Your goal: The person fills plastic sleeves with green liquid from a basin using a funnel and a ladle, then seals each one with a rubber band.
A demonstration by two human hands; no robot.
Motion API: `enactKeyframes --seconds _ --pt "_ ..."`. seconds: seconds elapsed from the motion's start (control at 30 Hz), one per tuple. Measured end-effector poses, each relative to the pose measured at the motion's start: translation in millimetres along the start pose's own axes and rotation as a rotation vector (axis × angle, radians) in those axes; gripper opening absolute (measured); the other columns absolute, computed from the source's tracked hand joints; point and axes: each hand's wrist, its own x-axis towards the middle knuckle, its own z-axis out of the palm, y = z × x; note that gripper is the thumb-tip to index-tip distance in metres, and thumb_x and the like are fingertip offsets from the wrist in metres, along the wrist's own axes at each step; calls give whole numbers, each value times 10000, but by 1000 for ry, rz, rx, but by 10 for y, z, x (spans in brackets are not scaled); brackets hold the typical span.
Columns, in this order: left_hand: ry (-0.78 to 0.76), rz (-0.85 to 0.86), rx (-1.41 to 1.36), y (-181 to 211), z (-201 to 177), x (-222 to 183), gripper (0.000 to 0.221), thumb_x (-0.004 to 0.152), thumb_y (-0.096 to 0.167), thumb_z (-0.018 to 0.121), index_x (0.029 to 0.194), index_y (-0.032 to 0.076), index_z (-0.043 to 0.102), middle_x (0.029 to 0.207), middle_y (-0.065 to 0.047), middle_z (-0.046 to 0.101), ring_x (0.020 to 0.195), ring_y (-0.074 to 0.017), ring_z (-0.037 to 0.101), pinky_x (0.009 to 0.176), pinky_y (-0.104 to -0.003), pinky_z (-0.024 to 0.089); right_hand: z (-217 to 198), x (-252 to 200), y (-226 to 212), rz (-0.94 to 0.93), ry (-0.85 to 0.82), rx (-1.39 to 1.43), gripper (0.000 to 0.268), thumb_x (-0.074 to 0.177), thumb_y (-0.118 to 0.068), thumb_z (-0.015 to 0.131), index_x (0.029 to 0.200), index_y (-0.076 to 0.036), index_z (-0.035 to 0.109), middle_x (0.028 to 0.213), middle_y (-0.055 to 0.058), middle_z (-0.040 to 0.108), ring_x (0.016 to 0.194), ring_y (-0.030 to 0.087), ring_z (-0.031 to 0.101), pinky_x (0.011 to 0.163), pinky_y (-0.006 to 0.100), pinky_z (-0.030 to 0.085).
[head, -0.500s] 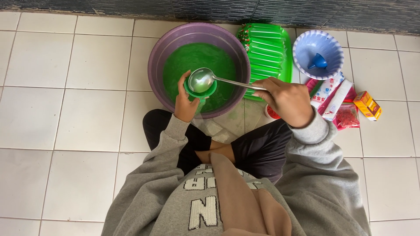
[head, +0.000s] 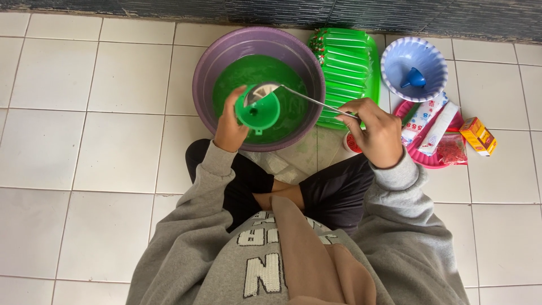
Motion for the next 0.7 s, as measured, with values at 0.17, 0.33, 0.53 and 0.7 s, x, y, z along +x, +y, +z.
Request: enactKeyframes --seconds 0.17,0.33,0.53,0.7 --pt "102 -9 -47 108 -71 2 639 1016 116 721 1534 174 351 918 -210 720 728 -351 725 706 -431 576 118 -43 7 71 67 62 103 964 -111 828 1018 -137 744 932 0 749 731 252 705 666 323 558" --pt "332 43 -306 -2 -131 -152 743 961 29 774 1526 185 318 1136 -175 685 901 -207 682 821 -371 546 412 -193 184 216 40 -52 141 994 -107 788 1094 -143 695 952 39 755 718 271 719 671 387 569" --pt "465 -36 -523 -413 -376 -697 851 828 -47 821 1488 161 325 1328 -18 512 1187 -88 529 1114 -296 413 1086 -619 569 356 -284 -419 257 955 -164 729 1185 -242 646 870 32 748 765 273 756 707 424 620" --pt "387 -255 -651 -65 -552 -1056 965 715 -142 818 1503 160 349 1220 -91 545 1092 -148 601 968 -303 546 1714 -1077 667 381 -648 -381 191 971 -280 675 1144 -350 634 985 -6 686 832 272 762 719 447 631"
